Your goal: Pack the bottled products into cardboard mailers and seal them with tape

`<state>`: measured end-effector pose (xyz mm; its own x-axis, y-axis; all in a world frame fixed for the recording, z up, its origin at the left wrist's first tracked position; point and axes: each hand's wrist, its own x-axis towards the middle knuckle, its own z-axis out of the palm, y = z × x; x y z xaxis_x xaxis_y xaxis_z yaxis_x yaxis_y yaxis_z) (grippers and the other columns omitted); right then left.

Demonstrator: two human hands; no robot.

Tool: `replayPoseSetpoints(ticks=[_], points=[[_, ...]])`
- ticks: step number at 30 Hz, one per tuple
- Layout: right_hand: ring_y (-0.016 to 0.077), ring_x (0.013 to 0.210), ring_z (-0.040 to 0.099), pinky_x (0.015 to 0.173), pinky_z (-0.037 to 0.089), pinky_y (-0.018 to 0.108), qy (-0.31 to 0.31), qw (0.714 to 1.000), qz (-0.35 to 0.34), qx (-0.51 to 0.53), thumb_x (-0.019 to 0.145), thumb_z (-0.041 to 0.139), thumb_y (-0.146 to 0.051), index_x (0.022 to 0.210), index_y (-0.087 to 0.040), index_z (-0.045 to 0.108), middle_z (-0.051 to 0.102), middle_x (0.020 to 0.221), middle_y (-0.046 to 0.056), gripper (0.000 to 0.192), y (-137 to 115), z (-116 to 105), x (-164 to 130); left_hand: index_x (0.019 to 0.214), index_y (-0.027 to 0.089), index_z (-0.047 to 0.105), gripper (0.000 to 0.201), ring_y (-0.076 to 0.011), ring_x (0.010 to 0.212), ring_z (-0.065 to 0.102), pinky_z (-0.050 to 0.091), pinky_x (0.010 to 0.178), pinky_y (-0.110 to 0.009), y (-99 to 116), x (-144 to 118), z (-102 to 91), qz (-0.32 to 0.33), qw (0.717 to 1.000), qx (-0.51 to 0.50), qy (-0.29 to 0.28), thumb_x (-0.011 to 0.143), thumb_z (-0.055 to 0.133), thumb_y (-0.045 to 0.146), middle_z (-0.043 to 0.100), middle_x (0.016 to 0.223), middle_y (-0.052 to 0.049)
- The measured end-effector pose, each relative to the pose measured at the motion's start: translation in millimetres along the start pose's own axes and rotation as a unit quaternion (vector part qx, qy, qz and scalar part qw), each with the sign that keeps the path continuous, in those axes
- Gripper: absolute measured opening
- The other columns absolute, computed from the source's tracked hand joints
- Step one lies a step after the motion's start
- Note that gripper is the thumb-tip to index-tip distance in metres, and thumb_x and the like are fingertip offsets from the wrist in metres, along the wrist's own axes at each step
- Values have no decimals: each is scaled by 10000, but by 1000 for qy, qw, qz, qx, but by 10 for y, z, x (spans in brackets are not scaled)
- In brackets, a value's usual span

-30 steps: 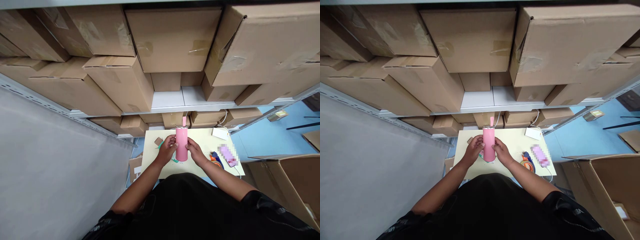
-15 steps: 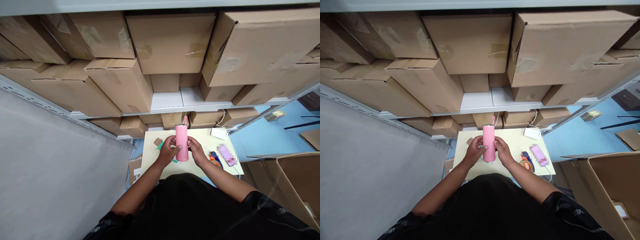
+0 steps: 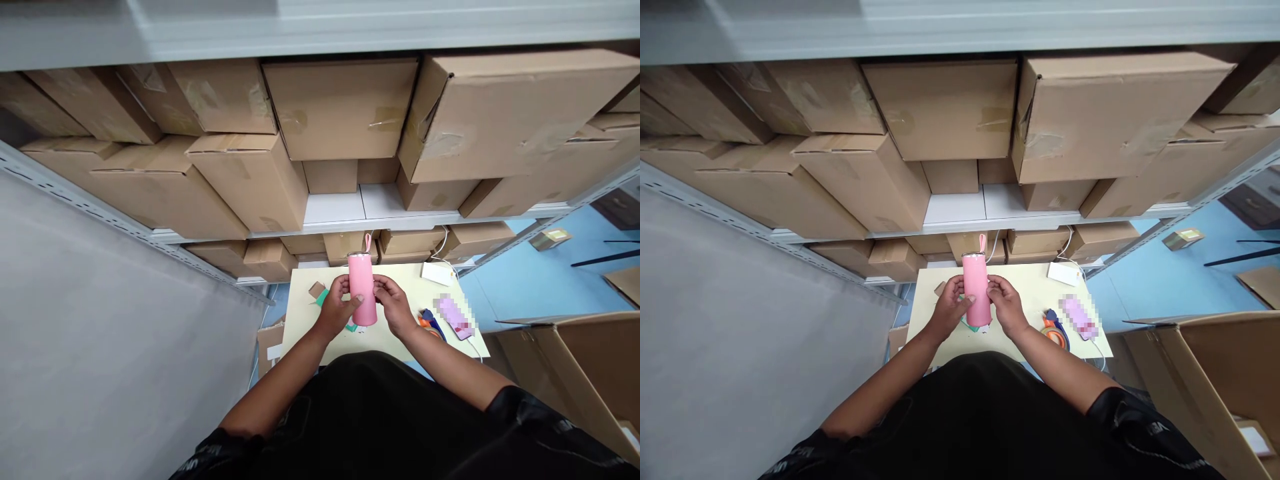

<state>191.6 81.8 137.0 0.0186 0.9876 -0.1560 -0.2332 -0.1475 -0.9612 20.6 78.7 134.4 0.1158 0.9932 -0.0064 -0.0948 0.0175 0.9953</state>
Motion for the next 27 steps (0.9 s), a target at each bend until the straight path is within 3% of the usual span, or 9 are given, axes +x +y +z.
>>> replayPoseSetpoints(ticks=[5, 11, 16, 19, 23, 27], points=[[222, 915, 629, 810, 512, 387, -17, 1000, -12, 8, 833, 727, -442, 1178, -257, 742, 739, 1156, 58, 392, -41, 3, -18, 1311, 206, 547, 649, -258, 1135, 607, 531, 925, -388, 2, -9, 24, -3, 1000, 23, 15, 774, 842, 420, 612, 1289, -124], [194, 797, 617, 734, 509, 366, 1, 1000, 13, 18, 786, 764, -504, 1155, -229, 734, 742, 1006, 53, 462, -56, 1, 19, 1300, 195, 536, 537, -251, 1146, 626, 508, 993, -414, 94, -26, 72, 1, 998, -58, 9, 828, 748, 341, 634, 1279, -121], [247, 964, 662, 788, 530, 365, -57, 998, 35, 10, 854, 690, -567, 1179, -254, 725, 741, 1158, 62, 453, -87, 23, 11, 1262, 231, 477, 525, -206, 997, 662, 535, 907, -387, 163, -34, 94, -10, 998, -58, 31, 804, 725, 295, 642, 1180, -78], [276, 1058, 663, 876, 527, 390, -57, 998, 11, 5, 866, 679, -562, 1182, -252, 734, 742, 1210, 60, 446, -116, 32, 17, 1236, 234, 473, 485, -213, 985, 664, 536, 889, -393, 185, -25, 105, -20, 998, -58, 19, 815, 707, 294, 662, 1154, -77], [299, 1103, 659, 904, 531, 415, -43, 999, -15, -12, 845, 711, -573, 1180, -251, 731, 733, 1245, 73, 465, -151, 51, 42, 1279, 227, 542, 483, -251, 1151, 604, 516, 956, -406, 199, 2, 81, 11, 1000, -1, 24, 848, 715, 361, 626, 1272, -105], [289, 1071, 668, 893, 545, 420, -41, 999, -28, -3, 824, 748, -575, 1221, -269, 698, 736, 1199, 77, 504, -162, 86, 49, 1342, 232, 566, 656, -247, 1077, 594, 551, 836, -369, 216, 35, 25, 2, 998, 58, 30, 784, 815, 471, 579, 1284, -113]])
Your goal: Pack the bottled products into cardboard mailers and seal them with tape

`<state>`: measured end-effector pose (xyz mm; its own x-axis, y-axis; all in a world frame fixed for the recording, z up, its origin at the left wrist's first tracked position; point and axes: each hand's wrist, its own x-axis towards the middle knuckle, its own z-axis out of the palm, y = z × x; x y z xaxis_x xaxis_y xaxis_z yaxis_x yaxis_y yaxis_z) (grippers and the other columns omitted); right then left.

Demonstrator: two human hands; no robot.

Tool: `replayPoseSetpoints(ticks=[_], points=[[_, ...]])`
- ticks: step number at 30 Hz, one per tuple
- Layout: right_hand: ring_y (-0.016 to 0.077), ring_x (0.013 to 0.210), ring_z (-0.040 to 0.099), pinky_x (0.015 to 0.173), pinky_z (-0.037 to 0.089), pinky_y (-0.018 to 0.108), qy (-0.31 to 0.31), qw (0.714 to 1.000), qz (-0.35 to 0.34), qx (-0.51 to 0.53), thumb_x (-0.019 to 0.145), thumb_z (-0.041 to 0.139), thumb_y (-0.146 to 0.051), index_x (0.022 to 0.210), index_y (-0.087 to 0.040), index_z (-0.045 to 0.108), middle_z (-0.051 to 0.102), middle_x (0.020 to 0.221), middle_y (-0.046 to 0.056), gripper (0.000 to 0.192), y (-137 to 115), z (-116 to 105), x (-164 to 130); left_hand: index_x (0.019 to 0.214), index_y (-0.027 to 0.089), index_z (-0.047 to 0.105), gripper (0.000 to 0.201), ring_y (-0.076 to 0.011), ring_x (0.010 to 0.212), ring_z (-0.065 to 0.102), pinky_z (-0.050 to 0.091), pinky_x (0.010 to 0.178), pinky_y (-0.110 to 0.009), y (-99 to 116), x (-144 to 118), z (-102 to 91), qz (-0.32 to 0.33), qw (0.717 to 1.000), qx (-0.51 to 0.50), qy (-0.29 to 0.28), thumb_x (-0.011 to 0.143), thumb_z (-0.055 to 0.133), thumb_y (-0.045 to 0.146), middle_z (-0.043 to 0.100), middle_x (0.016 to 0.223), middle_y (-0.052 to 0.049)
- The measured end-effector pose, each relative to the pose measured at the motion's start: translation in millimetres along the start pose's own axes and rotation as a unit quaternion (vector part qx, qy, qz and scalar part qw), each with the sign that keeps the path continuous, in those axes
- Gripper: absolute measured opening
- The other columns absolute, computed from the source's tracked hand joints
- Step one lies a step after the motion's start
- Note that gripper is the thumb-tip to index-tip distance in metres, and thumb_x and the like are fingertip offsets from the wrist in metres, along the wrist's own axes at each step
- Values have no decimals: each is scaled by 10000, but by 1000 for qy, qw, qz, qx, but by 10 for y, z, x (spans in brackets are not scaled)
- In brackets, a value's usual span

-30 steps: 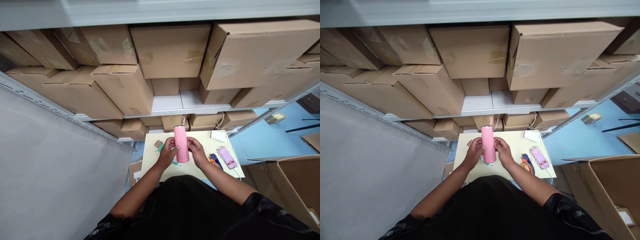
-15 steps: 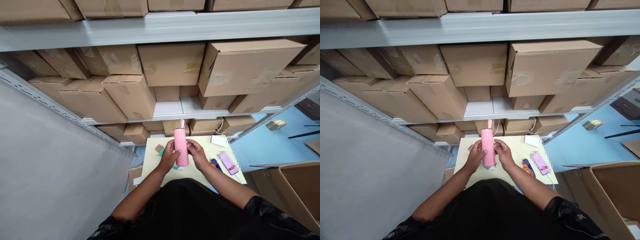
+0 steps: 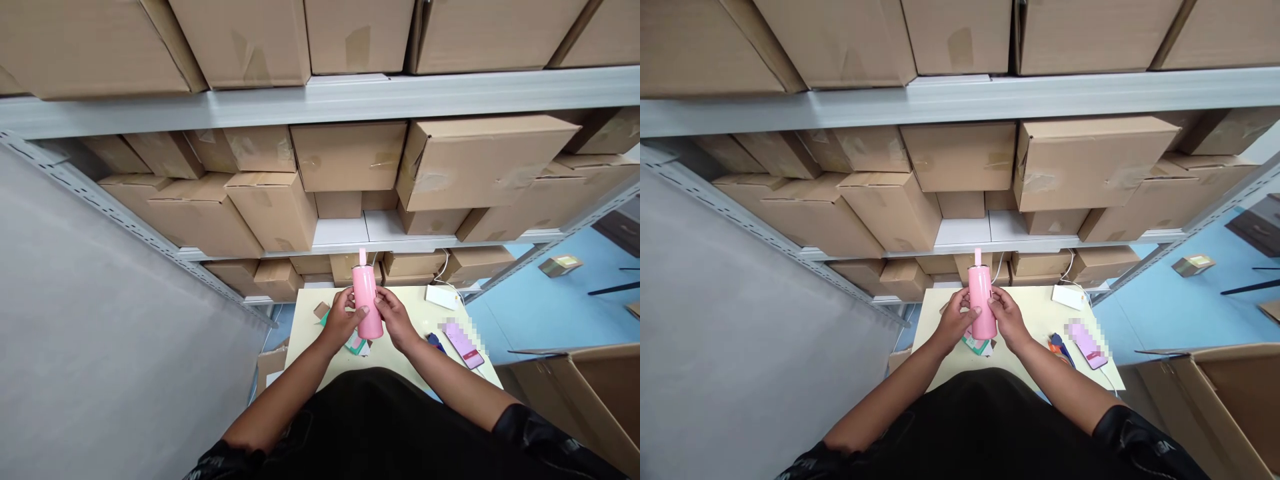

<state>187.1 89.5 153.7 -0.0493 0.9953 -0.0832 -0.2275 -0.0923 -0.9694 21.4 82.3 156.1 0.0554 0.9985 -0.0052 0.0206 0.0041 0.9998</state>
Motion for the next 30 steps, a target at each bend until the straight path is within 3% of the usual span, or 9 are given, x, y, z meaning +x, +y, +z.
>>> replayPoseSetpoints(ticks=[4, 7, 12, 17, 24, 27, 30], points=[[266, 1032, 663, 847, 543, 399, 9, 1000, 2, 14, 848, 722, -570, 1215, -285, 699, 726, 1207, 67, 465, -13, 19, 15, 1382, 219, 525, 744, -241, 1069, 608, 557, 861, -377, 50, 31, -30, -9, 999, -34, -29, 759, 850, 464, 611, 1227, -108], [256, 967, 652, 764, 534, 375, 17, 1000, 16, 20, 852, 699, -579, 1212, -272, 704, 727, 1187, 72, 473, -44, 17, 37, 1389, 220, 481, 723, -231, 1055, 632, 553, 890, -390, 83, 49, -36, -15, 998, -61, -15, 785, 825, 420, 617, 1200, -101], [259, 946, 661, 752, 538, 374, 7, 999, 36, 18, 835, 719, -585, 1216, -261, 695, 735, 1160, 73, 501, -68, 25, 55, 1233, 218, 485, 549, -233, 1076, 662, 525, 956, -411, 70, 63, -10, -4, 994, -105, 4, 792, 786, 345, 658, 1160, -97], [287, 1040, 668, 833, 543, 399, -6, 1000, 22, 1, 855, 693, -591, 1160, -261, 723, 747, 1165, 61, 451, -29, 40, 55, 1169, 222, 524, 380, -242, 1103, 673, 514, 992, -434, 52, 62, 24, -2, 993, -117, -26, 864, 713, 348, 697, 1153, -92], [256, 949, 659, 737, 532, 365, 7, 1000, 27, 10, 861, 677, -596, 1185, -255, 711, 740, 1161, 70, 471, -58, 58, 68, 1291, 221, 571, 595, -244, 1086, 626, 557, 846, -362, 30, 88, -31, 7, 1000, -24, -5, 822, 795, 511, 636, 1243, -112], [238, 900, 647, 710, 516, 350, 12, 999, 28, 17, 859, 674, -578, 1166, -258, 721, 741, 1128, 67, 446, -75, 74, 82, 1309, 205, 568, 669, -260, 1104, 624, 552, 868, -378, 50, 95, -56, 2, 999, -45, -18, 777, 836, 508, 654, 1228, -123], [215, 846, 633, 704, 503, 338, 15, 999, 21, 20, 831, 717, -534, 1156, -255, 722, 740, 1065, 55, 428, -79, 91, 104, 1289, 195, 577, 611, -260, 1107, 641, 536, 929, -402, 85, 97, -62, -5, 996, -77, -33, 798, 817, 468, 667, 1250, -127]])
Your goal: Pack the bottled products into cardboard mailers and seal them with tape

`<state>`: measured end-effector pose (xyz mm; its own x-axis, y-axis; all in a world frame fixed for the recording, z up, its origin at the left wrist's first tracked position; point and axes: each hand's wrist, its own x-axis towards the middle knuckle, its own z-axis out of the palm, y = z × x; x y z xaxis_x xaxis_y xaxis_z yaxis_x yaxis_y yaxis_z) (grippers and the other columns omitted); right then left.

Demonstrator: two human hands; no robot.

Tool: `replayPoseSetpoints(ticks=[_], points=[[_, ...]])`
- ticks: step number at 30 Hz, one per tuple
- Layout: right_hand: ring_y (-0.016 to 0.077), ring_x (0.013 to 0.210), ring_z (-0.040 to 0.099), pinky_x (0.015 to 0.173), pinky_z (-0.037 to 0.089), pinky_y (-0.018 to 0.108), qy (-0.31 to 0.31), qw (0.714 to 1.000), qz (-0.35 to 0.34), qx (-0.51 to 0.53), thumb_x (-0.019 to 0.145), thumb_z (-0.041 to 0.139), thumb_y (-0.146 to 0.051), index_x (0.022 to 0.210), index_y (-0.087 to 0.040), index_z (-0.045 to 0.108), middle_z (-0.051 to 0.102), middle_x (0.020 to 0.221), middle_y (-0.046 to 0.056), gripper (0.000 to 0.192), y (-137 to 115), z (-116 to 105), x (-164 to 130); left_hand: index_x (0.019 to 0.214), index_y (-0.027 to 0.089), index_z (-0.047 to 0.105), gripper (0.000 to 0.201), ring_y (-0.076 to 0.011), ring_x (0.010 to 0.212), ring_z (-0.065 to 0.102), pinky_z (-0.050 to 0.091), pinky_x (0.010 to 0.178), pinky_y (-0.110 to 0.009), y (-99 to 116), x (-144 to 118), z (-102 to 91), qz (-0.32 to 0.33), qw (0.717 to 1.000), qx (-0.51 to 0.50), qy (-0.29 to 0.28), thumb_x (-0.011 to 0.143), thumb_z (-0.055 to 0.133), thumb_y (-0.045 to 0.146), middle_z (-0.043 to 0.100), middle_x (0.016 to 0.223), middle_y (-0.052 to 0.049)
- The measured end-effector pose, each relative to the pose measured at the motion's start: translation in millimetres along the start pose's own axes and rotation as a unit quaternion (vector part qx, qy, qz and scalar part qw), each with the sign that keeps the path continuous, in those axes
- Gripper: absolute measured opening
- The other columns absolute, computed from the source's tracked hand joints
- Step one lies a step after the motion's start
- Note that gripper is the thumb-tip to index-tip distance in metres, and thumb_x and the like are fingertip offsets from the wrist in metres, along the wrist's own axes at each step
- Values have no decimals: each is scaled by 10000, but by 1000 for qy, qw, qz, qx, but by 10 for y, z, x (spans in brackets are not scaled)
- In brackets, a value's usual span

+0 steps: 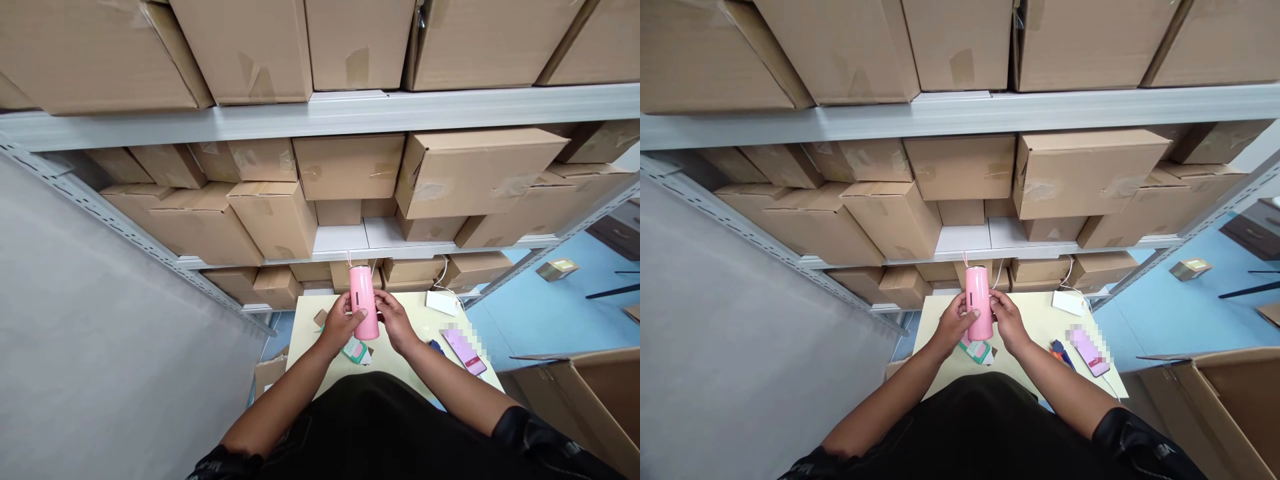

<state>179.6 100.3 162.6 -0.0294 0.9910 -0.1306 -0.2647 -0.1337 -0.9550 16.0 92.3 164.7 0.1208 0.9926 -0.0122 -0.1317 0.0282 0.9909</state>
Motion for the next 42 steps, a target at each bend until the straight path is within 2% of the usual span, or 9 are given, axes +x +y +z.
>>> replayPoseSetpoints(ticks=[3, 7, 10, 16, 23, 30, 34, 39, 42], points=[[210, 816, 623, 705, 497, 335, 1, 1000, 2, -4, 813, 741, -521, 1161, -248, 713, 734, 991, 46, 444, 2, 6, 20, 1275, 198, 563, 568, -250, 1102, 655, 519, 971, -405, 14, 4, 9, 2, 1000, -20, 12, 800, 798, 404, 678, 1222, -112], [249, 936, 645, 745, 513, 347, -25, 999, 29, -8, 844, 709, -555, 1170, -250, 711, 735, 1119, 68, 447, 17, 10, 20, 1250, 215, 497, 590, -250, 1094, 673, 514, 980, -411, 0, 7, 15, -6, 997, -59, 44, 770, 807, 364, 695, 1156, -96], [253, 962, 643, 766, 514, 352, -33, 999, 35, -2, 860, 697, -564, 1186, -258, 706, 731, 1160, 65, 447, 30, 31, 0, 1213, 213, 506, 518, -262, 1090, 681, 518, 970, -420, -3, -2, 14, -27, 996, -73, 33, 816, 773, 413, 708, 1148, -105], [236, 915, 620, 726, 499, 338, -4, 1000, 18, 1, 834, 726, -568, 1144, -272, 719, 728, 1091, 50, 428, 27, 50, -28, 1277, 205, 577, 582, -275, 1171, 630, 516, 969, -395, -10, -13, -17, 0, 1000, -20, 19, 822, 795, 495, 663, 1285, -129], [191, 757, 582, 663, 470, 323, 9, 1000, 7, -20, 811, 733, -589, 1128, -245, 724, 720, 928, 40, 468, 10, 27, -18, 1298, 177, 594, 597, -248, 1061, 663, 522, 927, -371, -16, -7, -47, -16, 999, -17, 27, 809, 785, 459, 703, 1173, -117], [250, 958, 646, 839, 515, 370, -16, 1000, 12, -4, 786, 790, -570, 1130, -249, 728, 743, 1058, 62, 475, -46, 44, -32, 1191, 216, 528, 486, -259, 1014, 703, 532, 912, -418, -48, -49, 26, -41, 997, -51, 32, 835, 738, 472, 745, 1091, -102], [263, 1000, 659, 901, 513, 391, -22, 1000, -2, 7, 751, 831, -551, 1145, -255, 734, 753, 1092, 66, 502, -40, 45, -38, 1221, 209, 555, 527, -256, 1071, 679, 520, 962, -422, -72, -45, 42, -8, 999, -30, 16, 837, 758, 508, 718, 1176, -123], [259, 968, 644, 771, 516, 366, 17, 1000, 14, -11, 811, 741, -591, 1121, -265, 742, 745, 1133, 63, 450, 8, 4, -19, 1224, 190, 650, 503, -232, 1049, 626, 518, 926, -369, -78, -17, -13, 5, 995, 71, 68, 820, 784, 457, 673, 1172, -108], [237, 917, 626, 731, 506, 351, 26, 999, 18, -8, 810, 733, -577, 1105, -266, 744, 737, 1119, 58, 428, 21, -9, -5, 1292, 190, 635, 519, -221, 1000, 632, 519, 890, -356, -69, 0, -33, -7, 998, 48, 48, 850, 744, 438, 682, 1102, -90]])
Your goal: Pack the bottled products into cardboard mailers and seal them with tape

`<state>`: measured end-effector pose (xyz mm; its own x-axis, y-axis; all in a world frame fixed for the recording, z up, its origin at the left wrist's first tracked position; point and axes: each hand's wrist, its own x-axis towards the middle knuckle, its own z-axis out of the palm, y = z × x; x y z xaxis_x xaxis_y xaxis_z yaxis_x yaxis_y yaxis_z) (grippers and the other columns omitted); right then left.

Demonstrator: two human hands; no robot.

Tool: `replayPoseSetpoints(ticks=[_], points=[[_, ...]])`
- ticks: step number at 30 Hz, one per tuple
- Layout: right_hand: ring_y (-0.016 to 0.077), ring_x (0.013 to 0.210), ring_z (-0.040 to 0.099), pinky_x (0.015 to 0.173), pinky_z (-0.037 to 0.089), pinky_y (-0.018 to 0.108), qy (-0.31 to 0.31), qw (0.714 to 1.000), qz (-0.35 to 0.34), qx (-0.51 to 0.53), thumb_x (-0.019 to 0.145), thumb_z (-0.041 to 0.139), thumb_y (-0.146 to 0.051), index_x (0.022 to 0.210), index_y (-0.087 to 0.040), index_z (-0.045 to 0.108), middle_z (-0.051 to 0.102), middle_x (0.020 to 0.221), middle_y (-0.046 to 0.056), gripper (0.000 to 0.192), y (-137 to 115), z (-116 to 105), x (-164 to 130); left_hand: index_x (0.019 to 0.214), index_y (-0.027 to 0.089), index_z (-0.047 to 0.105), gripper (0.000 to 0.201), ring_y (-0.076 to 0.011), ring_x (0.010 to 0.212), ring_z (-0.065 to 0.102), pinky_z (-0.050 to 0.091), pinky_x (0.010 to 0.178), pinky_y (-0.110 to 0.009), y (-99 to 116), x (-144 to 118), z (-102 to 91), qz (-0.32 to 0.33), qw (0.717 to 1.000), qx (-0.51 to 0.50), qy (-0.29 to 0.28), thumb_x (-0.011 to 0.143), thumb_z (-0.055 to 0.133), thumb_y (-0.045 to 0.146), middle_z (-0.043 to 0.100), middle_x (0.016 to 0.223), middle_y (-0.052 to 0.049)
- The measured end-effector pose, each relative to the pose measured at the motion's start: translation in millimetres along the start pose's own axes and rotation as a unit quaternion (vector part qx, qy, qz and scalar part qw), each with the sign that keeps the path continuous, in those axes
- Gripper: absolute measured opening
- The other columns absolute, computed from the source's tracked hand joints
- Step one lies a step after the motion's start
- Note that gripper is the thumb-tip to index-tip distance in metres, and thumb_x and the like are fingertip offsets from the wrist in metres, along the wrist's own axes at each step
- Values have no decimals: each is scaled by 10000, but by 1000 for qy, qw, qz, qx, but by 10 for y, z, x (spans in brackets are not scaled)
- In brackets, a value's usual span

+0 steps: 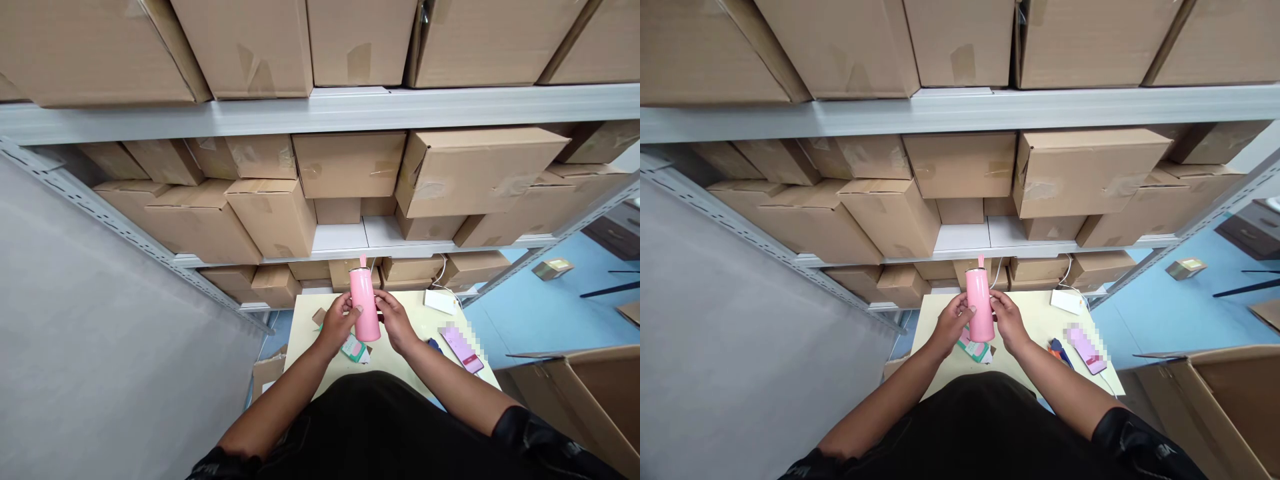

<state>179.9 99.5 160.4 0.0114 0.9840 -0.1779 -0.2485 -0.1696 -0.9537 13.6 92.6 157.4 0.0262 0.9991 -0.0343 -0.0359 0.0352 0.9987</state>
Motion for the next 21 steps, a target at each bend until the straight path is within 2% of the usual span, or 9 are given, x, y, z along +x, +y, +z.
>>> replayPoseSetpoints(ticks=[3, 7, 9, 13, 17, 21], points=[[201, 817, 597, 704, 495, 339, 6, 1000, -5, 14, 780, 773, -555, 1086, -251, 732, 714, 982, 39, 433, -11, 6, 9, 1334, 193, 588, 569, -220, 980, 651, 525, 881, -359, 7, 5, -3, -8, 999, -32, -14, 848, 748, 442, 689, 1082, -88], [163, 709, 543, 674, 479, 324, 3, 1000, -7, 29, 718, 849, -497, 1087, -238, 709, 584, 762, -29, 473, -32, 22, 14, 1251, 206, 548, 580, -230, 1032, 673, 531, 932, -385, -19, -10, -1, -11, 999, -50, -11, 809, 805, 479, 700, 1128, -103], [159, 707, 537, 673, 477, 322, 1, 1000, -10, 27, 699, 868, -479, 1095, -241, 703, 571, 758, -36, 491, -37, 32, 12, 1220, 215, 528, 596, -236, 1063, 681, 532, 954, -397, -44, -16, 3, -15, 998, -58, -15, 785, 835, 484, 703, 1156, -108], [177, 788, 575, 716, 495, 337, 7, 1000, -16, 23, 697, 866, -478, 1104, -253, 719, 640, 869, -3, 488, -44, 56, 2, 1197, 218, 504, 632, -260, 1099, 697, 541, 958, -412, -46, -24, 20, -24, 995, -92, -26, 744, 871, 462, 719, 1176, -122], [198, 827, 589, 715, 502, 355, 9, 1000, -2, 18, 766, 789, -523, 1108, -254, 747, 692, 961, 32, 437, -43, 72, 10, 1217, 209, 526, 579, -286, 1051, 723, 560, 909, -431, 27, -40, 20, -57, 994, -94, -20, 796, 808, 489, 744, 1150, -127], [183, 791, 582, 725, 504, 355, 10, 1000, -15, 13, 751, 801, -478, 1104, -243, 743, 676, 905, 17, 428, -13, 71, 34, 1267, 201, 537, 602, -287, 1025, 725, 566, 900, -439, 28, -38, -5, -50, 995, -80, -39, 819, 788, 515, 741, 1158, -127]])
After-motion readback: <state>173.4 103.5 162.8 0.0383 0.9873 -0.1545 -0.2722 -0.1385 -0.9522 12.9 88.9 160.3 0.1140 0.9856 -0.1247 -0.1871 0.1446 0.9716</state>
